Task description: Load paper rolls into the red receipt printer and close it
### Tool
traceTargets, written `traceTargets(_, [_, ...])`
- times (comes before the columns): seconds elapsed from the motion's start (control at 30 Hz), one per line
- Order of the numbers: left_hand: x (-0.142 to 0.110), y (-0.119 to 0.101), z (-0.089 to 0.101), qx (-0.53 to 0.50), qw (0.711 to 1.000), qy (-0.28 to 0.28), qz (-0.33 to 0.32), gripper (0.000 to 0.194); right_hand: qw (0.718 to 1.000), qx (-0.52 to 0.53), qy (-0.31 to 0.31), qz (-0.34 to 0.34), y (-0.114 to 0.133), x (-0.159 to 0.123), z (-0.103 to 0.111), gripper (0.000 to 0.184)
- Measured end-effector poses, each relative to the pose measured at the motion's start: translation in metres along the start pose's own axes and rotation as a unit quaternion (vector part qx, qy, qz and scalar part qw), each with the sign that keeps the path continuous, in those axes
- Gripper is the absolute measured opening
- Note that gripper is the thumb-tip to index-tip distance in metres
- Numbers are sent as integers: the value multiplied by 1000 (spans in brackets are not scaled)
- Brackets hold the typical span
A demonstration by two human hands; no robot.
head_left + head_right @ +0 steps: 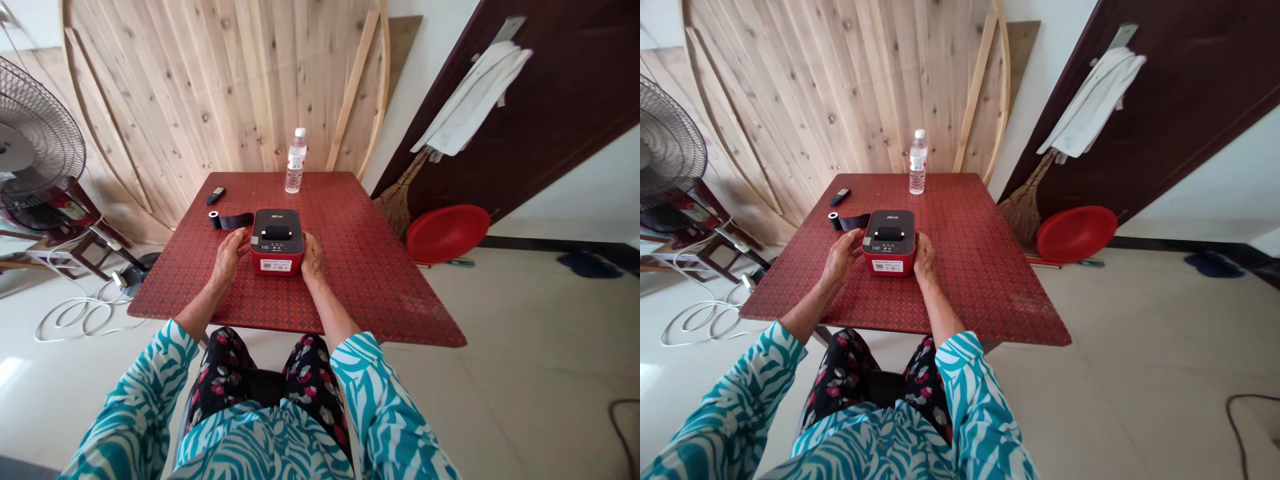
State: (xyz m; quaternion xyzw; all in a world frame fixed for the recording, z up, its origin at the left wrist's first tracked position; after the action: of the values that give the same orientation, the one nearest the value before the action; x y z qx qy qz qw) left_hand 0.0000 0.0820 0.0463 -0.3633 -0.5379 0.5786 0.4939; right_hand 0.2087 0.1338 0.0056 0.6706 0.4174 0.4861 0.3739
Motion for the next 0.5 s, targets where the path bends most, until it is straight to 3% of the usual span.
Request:
traceTargets(0.13, [-2, -11, -10, -17, 999, 38, 17, 45, 1000, -3, -3, -14, -2, 0, 1, 52])
traceTargets(0.5, [0, -12, -9, 21, 998, 42, 32, 42, 1000, -4, -3, -16, 2, 1, 0, 49])
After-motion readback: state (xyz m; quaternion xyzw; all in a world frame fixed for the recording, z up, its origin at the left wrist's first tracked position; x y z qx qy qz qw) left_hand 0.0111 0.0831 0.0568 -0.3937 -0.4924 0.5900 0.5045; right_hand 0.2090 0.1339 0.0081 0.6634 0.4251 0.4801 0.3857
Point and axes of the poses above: each hand's wrist, its own x-axis towards the middle knuckle, its own z-axis out of the back of the hand, y = z × x, the point moved 3 cm from there along x, towards the middle knuckle, and after that the axes turned 14 degrees about x, right-handed, at the moved point
